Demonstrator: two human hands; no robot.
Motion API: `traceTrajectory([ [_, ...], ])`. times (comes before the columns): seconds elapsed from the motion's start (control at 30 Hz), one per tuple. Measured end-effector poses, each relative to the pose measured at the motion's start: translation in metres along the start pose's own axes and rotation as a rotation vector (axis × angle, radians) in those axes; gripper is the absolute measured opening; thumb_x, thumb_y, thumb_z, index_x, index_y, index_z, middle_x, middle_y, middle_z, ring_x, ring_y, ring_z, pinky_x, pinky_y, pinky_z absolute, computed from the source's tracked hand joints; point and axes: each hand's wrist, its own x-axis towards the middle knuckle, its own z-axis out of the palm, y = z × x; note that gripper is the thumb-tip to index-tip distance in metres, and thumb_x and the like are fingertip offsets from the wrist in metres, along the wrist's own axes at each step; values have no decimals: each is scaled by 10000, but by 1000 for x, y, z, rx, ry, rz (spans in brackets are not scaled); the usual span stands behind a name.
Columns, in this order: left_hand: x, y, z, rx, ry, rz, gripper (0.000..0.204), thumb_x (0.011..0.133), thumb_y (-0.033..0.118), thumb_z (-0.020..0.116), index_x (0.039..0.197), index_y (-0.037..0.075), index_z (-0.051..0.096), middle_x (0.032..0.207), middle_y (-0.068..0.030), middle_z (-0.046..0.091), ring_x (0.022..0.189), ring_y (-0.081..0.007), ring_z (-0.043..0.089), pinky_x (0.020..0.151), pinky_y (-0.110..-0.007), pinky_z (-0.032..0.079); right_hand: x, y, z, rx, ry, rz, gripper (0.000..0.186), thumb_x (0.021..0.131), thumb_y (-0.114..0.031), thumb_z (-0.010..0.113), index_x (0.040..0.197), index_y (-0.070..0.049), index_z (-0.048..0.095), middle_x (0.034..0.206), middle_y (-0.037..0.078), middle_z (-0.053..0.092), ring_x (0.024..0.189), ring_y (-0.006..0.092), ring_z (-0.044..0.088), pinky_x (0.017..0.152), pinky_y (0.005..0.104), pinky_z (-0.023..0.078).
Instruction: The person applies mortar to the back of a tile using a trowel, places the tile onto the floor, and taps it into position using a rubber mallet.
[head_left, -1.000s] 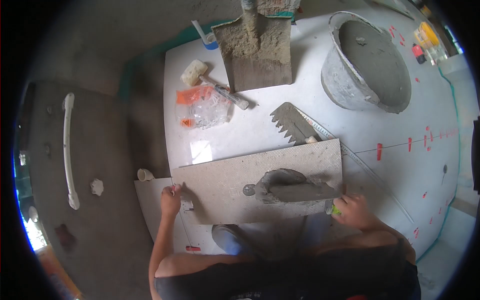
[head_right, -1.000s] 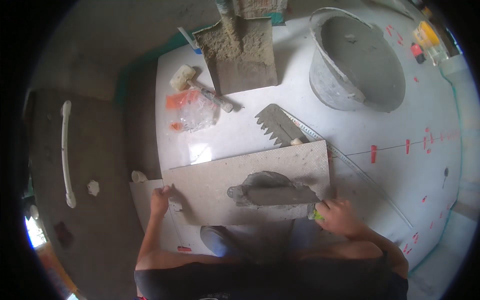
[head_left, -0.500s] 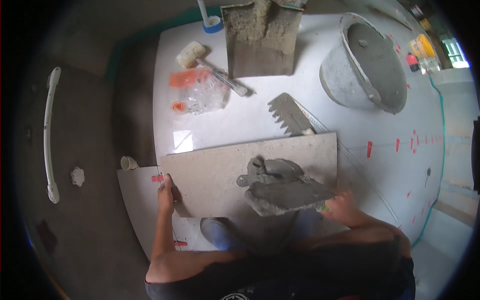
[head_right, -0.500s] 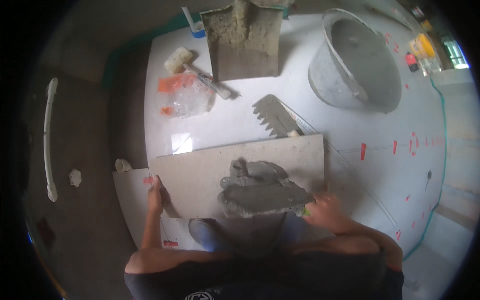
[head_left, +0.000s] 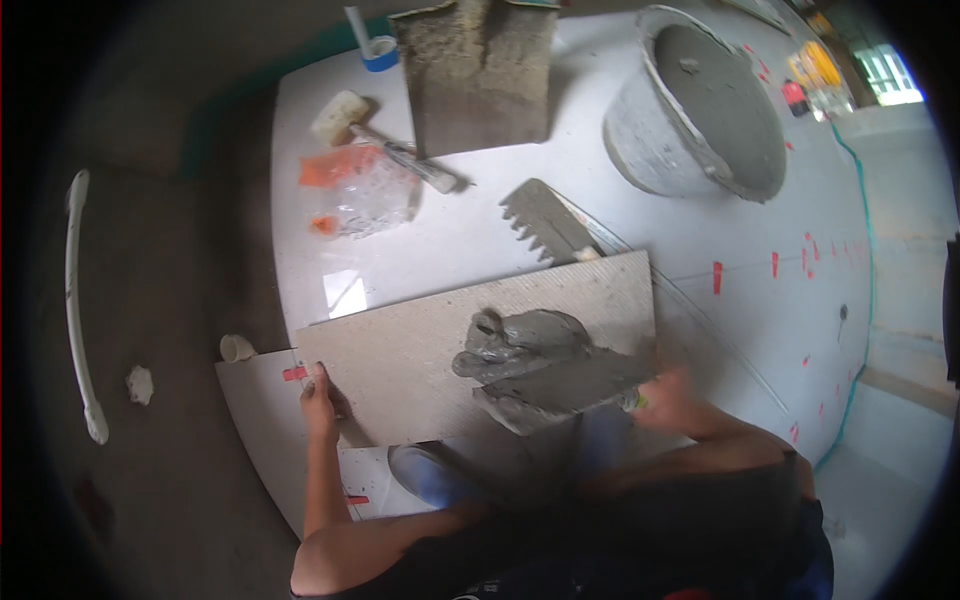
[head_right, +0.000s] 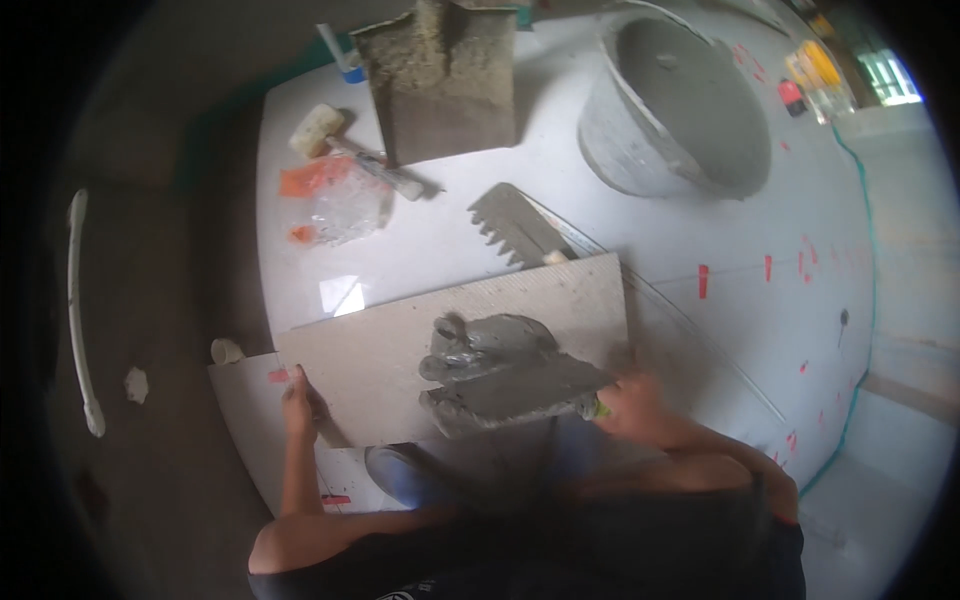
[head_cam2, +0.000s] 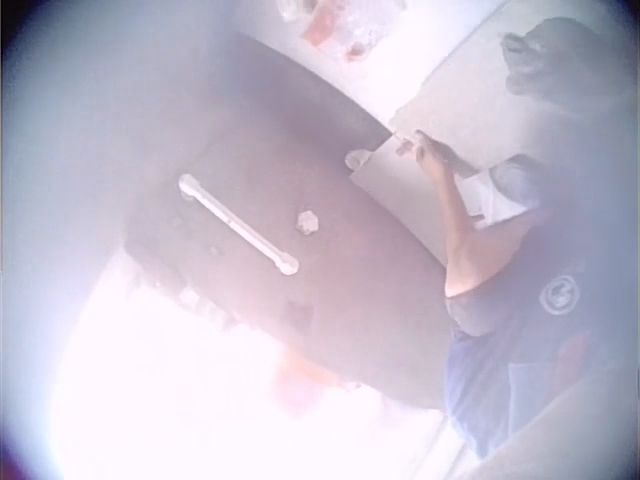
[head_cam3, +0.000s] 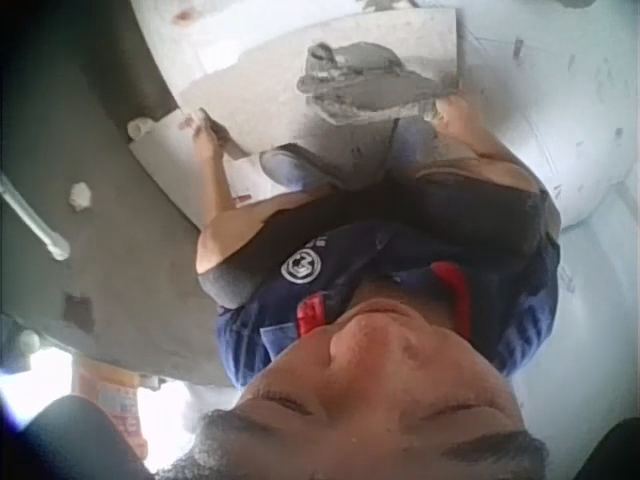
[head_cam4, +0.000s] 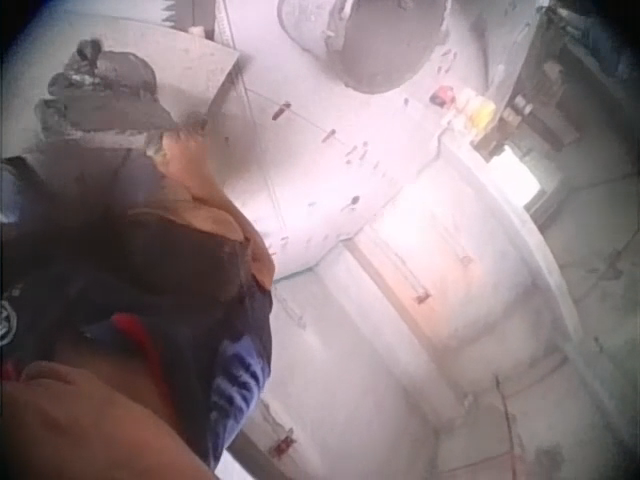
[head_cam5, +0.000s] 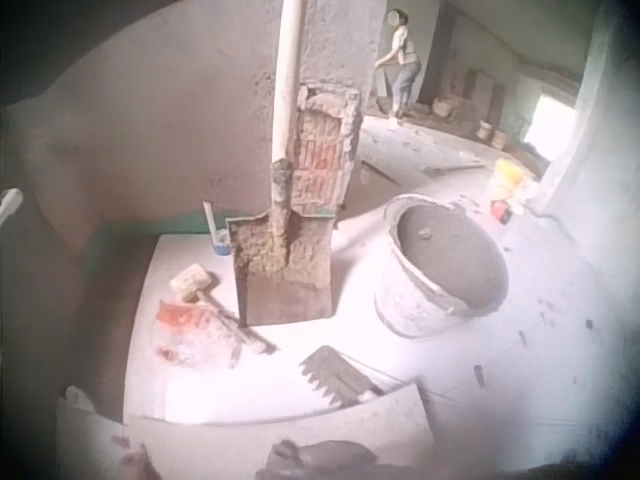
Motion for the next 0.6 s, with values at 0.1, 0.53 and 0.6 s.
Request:
traceTrajectory([
  [0.1, 5, -3, 3, 49, 56, -5, 532, 842, 606, 565, 670, 106, 506, 533, 10, 465, 422, -119, 436, 388, -266, 331, -11, 22, 1, -57, 213, -121, 336, 609, -297, 732, 842, -89, 608, 863, 183, 583, 821, 357, 593, 638, 464, 463],
  [0.53, -12, 5, 6, 29, -19, 15, 589, 809, 658, 565, 720, 77, 524, 576, 6, 442, 481, -138, 451, 428, -295, 364, -14, 55, 29, 388, 334, 277, 483, 658, -133, 710, 1119, -44, 598, 1345, 266, 421, 1223, 402, 449, 967, 404, 410],
  [0.6, -21, 9, 11, 14, -24, 27, 582, 810, 646, 576, 723, 73, 525, 570, 6, 438, 480, -137, 442, 440, -292, 370, -12, 63, 31, 417, 347, 321, 480, 668, -117, 700, 1129, -35, 592, 1375, 271, 396, 1251, 408, 425, 991, 401, 392],
])
